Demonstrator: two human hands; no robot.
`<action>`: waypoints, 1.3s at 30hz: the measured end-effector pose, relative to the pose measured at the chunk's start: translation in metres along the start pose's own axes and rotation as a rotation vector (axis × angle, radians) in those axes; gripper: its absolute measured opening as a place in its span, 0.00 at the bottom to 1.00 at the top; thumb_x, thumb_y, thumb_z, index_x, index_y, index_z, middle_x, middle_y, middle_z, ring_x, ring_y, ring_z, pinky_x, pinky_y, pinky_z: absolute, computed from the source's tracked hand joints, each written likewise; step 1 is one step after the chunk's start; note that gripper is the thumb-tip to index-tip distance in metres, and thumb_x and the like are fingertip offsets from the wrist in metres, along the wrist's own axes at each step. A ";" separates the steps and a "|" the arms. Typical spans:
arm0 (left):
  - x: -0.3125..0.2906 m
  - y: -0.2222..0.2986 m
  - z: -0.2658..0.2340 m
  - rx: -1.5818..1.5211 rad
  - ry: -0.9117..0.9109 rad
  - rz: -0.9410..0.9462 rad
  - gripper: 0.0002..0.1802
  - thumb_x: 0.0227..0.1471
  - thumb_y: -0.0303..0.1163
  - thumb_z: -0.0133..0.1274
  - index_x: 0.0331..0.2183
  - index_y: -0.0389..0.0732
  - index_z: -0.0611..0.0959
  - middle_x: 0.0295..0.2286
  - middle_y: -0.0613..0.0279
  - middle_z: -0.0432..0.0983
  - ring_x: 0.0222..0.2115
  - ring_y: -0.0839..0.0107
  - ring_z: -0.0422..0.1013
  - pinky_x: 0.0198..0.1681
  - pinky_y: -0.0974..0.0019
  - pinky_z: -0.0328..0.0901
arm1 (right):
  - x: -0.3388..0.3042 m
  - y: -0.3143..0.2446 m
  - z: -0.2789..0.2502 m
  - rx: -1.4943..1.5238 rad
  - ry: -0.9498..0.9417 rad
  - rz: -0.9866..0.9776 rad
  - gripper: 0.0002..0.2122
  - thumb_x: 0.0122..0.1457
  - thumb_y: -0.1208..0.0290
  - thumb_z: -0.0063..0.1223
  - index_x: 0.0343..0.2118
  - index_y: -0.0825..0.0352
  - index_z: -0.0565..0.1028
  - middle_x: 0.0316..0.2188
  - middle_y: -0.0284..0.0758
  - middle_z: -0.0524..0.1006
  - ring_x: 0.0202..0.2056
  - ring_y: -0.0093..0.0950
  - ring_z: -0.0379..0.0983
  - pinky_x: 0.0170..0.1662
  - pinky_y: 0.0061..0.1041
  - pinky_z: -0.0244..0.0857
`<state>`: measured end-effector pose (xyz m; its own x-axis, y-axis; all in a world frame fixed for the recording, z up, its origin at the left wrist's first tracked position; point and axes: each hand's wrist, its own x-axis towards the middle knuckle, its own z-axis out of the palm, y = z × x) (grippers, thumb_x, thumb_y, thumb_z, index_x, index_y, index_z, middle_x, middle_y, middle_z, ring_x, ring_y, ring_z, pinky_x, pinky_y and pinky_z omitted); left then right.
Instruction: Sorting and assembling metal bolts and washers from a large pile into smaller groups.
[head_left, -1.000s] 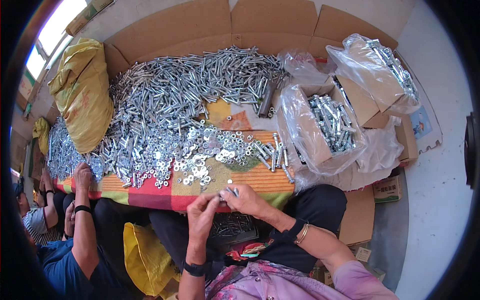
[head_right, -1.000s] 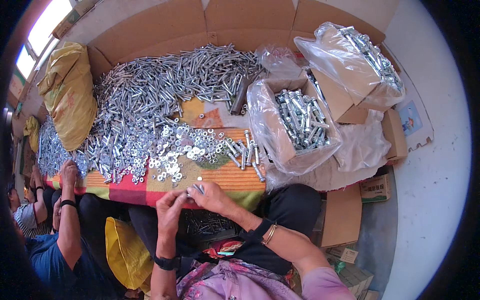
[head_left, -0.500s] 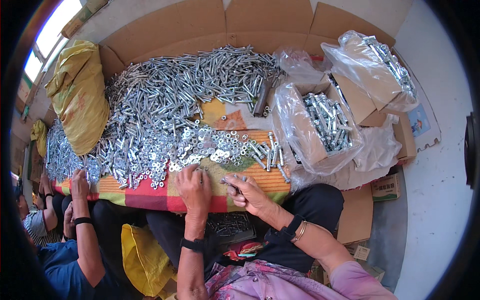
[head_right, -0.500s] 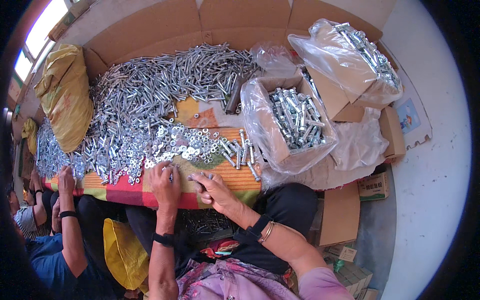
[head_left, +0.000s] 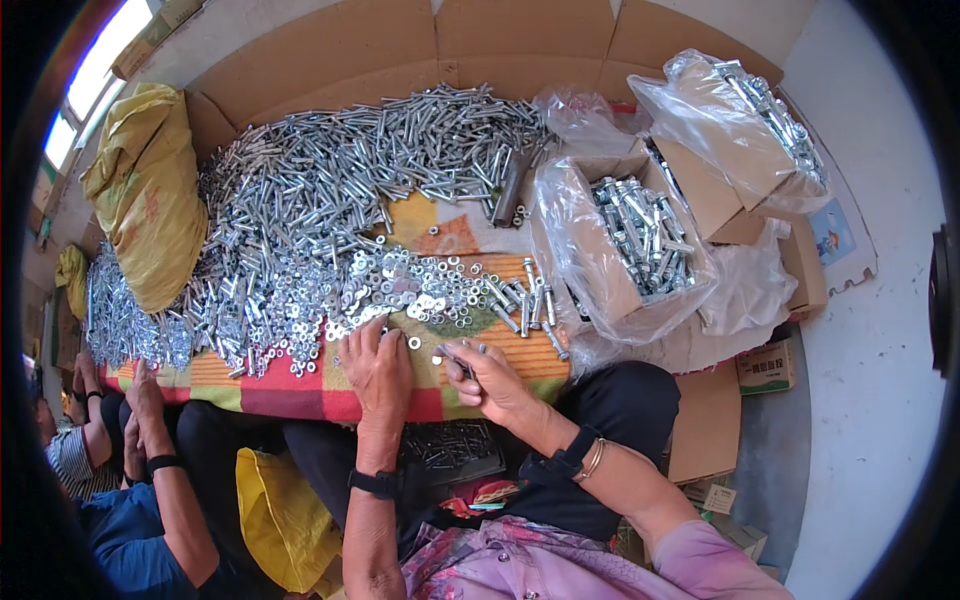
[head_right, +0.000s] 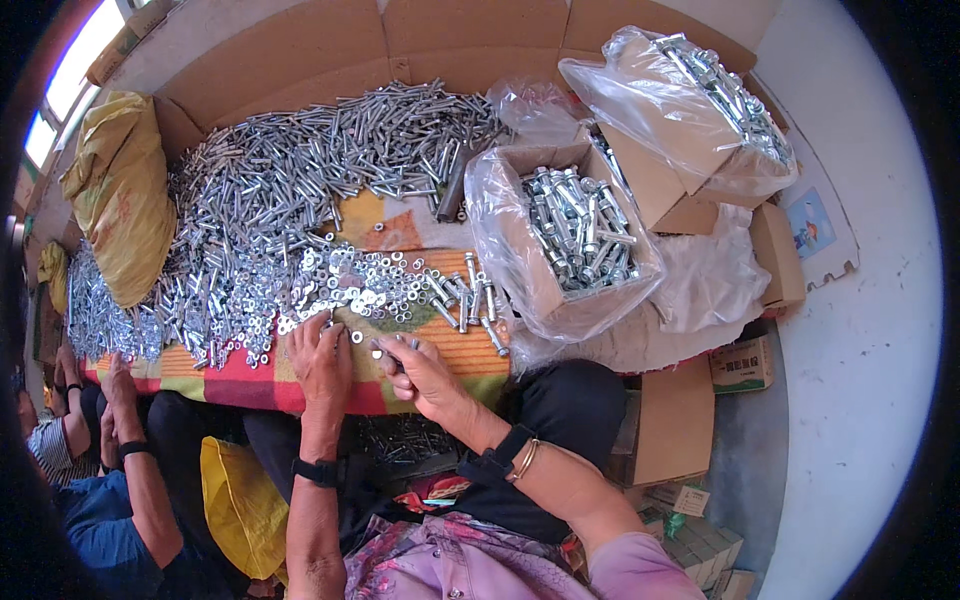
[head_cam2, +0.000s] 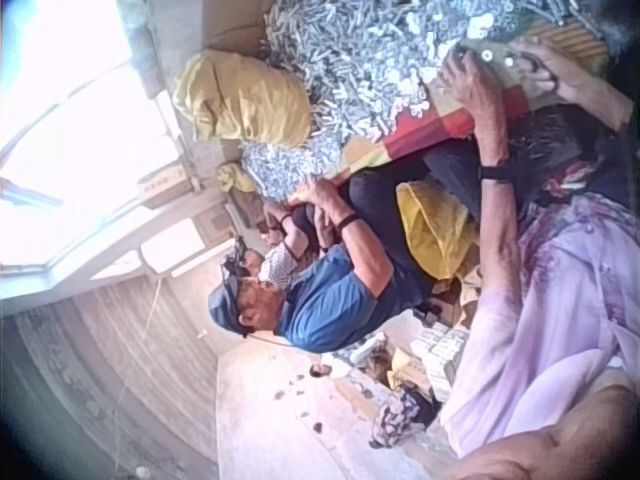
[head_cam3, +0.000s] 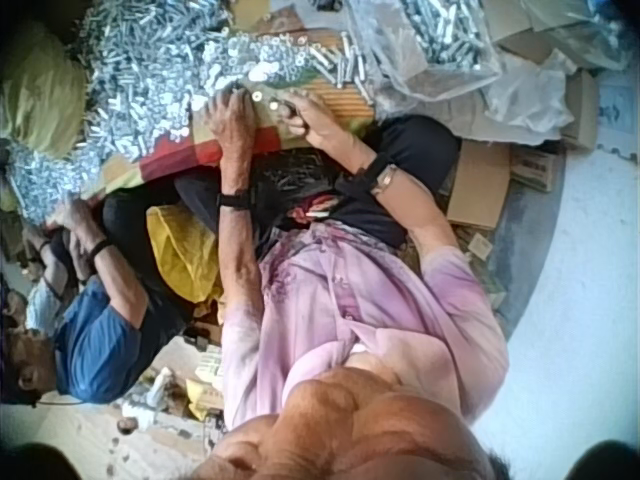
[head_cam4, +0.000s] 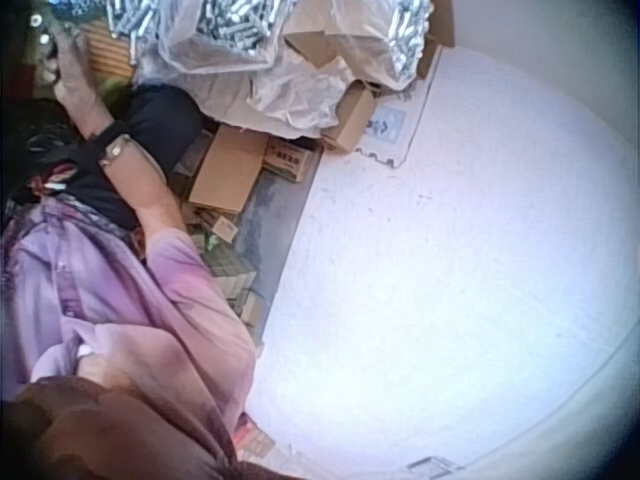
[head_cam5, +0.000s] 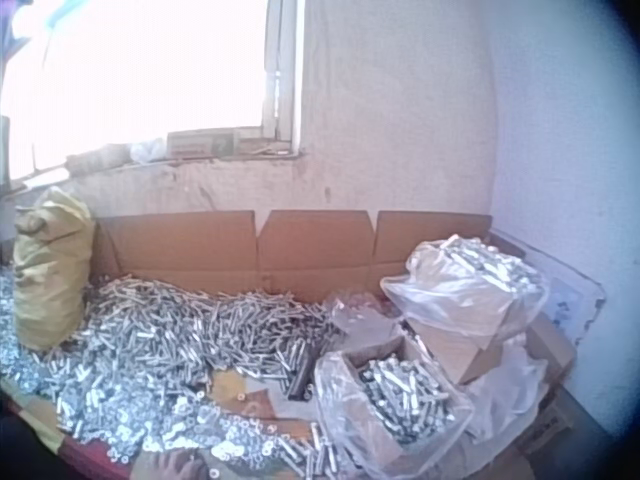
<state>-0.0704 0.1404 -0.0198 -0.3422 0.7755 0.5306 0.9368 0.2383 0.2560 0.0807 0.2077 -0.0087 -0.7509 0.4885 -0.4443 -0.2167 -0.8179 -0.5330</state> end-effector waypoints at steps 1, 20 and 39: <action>-0.002 0.000 0.001 0.001 0.015 -0.007 0.07 0.42 0.27 0.54 0.29 0.39 0.79 0.36 0.60 0.72 0.41 0.61 0.66 0.48 0.55 0.54 | 0.000 0.000 0.000 -0.002 0.006 0.001 0.10 0.59 0.65 0.46 0.35 0.67 0.70 0.17 0.24 0.66 0.12 0.10 0.53 0.12 0.10 0.45; -0.008 0.018 0.001 0.056 -0.021 0.110 0.04 0.43 0.29 0.54 0.26 0.41 0.78 0.33 0.66 0.73 0.35 0.68 0.69 0.50 0.54 0.53 | -0.003 0.003 0.000 -0.027 0.062 -0.035 0.08 0.58 0.65 0.47 0.33 0.65 0.70 0.17 0.25 0.66 0.12 0.11 0.53 0.12 0.11 0.46; -0.037 0.038 -0.035 -0.253 0.119 -0.007 0.07 0.46 0.21 0.52 0.32 0.37 0.78 0.34 0.58 0.75 0.38 0.62 0.71 0.49 0.52 0.58 | -0.004 0.011 0.003 -0.051 -0.153 0.108 0.07 0.59 0.66 0.47 0.28 0.63 0.68 0.17 0.24 0.67 0.12 0.10 0.56 0.12 0.10 0.49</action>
<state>-0.0243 0.1002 -0.0018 -0.3686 0.6969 0.6152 0.8919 0.0785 0.4454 0.0792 0.1953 -0.0104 -0.8549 0.3435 -0.3887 -0.1007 -0.8450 -0.5252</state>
